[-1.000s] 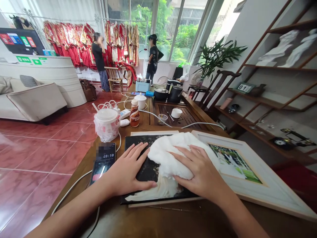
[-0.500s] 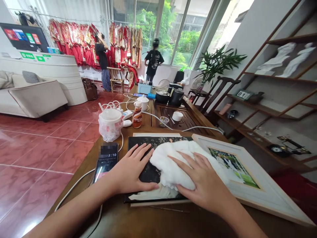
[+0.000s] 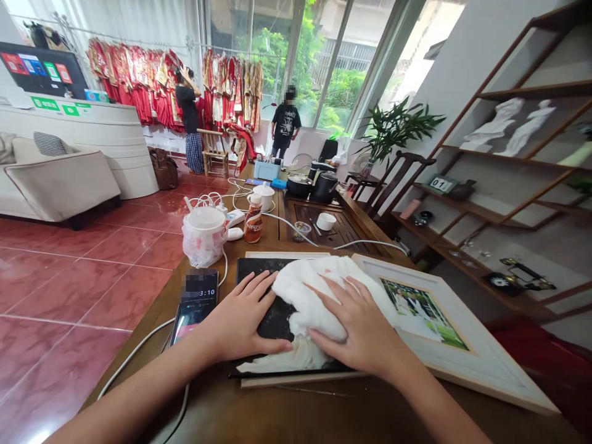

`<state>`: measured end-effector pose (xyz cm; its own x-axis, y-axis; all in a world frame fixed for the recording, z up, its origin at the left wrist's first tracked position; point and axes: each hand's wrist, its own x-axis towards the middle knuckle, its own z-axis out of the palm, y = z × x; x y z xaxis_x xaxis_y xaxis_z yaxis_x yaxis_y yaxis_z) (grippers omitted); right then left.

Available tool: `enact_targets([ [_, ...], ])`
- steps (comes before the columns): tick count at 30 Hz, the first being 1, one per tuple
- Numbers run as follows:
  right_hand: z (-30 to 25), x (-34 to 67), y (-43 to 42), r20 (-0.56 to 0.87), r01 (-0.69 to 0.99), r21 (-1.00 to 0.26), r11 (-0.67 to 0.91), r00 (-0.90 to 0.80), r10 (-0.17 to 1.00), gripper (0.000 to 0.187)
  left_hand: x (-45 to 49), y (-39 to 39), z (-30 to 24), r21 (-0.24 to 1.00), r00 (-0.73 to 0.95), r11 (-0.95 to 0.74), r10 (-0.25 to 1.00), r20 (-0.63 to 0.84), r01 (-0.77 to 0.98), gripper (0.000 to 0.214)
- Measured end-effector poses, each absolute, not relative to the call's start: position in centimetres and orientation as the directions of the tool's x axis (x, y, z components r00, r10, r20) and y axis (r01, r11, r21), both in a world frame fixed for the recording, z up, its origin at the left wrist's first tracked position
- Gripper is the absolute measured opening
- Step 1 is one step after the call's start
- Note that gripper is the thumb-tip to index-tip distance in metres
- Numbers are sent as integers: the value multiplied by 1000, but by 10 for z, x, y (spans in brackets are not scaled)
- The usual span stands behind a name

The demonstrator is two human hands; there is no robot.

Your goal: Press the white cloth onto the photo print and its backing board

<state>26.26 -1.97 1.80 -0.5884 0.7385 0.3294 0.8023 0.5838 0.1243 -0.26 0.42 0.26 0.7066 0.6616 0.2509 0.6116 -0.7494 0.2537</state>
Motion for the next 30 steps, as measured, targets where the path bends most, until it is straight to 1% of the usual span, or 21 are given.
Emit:
enact_targets([
  [3, 15, 269, -44, 325, 803, 141, 579, -589, 740, 70, -3, 5, 2, 257, 707, -741, 670, 228, 620, 99],
  [7, 11, 280, -72, 282, 797, 182, 575, -603, 746, 77, -2, 5, 3, 261, 707, -733, 678, 201, 628, 100],
  [11, 7, 287, -81, 280, 809, 230, 541, -588, 759, 80, -3, 5, 5, 264, 718, -735, 674, 173, 625, 102],
  [16, 6, 289, -52, 286, 823, 221, 523, -568, 772, 71, -4, 7, 3, 277, 719, -737, 671, 181, 617, 100],
  [20, 10, 287, -14, 322, 855, 205, 476, -519, 792, 63, -5, 8, 2, 280, 729, -746, 660, 184, 604, 100],
  [23, 13, 287, 7, 320, 873, 195, 447, -487, 812, 60, -4, 8, 3, 281, 732, -747, 657, 178, 602, 100],
  [26, 13, 288, 13, 316, 878, 180, 442, -478, 820, 58, -4, 8, 2, 283, 727, -741, 664, 176, 609, 101],
  [30, 9, 293, -3, 325, 871, 184, 456, -491, 808, 59, -4, 7, 0, 286, 716, -731, 676, 177, 620, 102],
])
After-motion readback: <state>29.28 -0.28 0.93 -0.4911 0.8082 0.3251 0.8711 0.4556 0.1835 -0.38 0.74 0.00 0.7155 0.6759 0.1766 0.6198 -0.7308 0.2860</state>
